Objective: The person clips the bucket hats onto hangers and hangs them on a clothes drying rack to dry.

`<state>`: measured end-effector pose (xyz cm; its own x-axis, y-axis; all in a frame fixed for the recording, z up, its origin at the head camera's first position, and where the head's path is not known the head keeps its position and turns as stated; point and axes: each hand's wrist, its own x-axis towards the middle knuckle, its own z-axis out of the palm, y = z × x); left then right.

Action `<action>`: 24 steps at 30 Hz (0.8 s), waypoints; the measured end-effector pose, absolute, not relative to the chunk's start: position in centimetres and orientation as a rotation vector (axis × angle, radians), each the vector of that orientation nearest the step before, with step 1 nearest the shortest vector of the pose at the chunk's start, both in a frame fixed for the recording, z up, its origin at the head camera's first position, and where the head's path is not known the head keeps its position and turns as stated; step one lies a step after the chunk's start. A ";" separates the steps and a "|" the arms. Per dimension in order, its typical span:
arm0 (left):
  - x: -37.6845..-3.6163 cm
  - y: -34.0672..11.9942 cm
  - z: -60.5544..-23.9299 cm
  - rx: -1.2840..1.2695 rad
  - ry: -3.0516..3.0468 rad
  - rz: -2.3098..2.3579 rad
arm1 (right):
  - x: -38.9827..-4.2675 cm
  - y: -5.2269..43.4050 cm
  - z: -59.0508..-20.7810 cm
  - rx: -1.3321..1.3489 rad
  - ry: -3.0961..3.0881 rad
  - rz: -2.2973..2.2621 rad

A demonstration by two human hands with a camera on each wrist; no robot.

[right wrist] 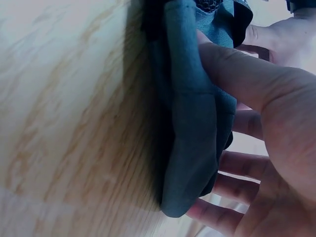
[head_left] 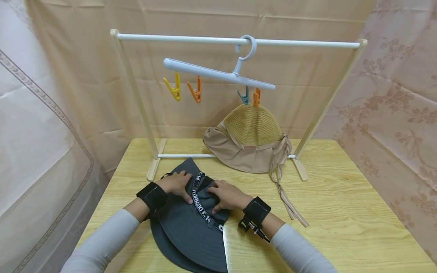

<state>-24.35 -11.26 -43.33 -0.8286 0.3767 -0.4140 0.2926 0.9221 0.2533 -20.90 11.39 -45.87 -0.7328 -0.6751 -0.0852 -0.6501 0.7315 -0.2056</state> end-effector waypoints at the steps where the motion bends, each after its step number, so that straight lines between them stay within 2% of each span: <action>1: -24.3 -11.2 -43.3 0.484 2.608 0.240 | -20.9 11.4 -46.0 -1.071 2.781 -0.239; 24: -23.6 -9.6 -43.4 0.393 2.669 0.160 | -20.8 11.4 -45.8 -1.097 2.752 -0.149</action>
<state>-23.62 -9.65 -43.36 -0.8646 0.2992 -0.4036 0.2487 0.9529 0.1734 -20.78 11.36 -45.85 -0.7133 -0.6896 -0.1251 -0.6721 0.7236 -0.1570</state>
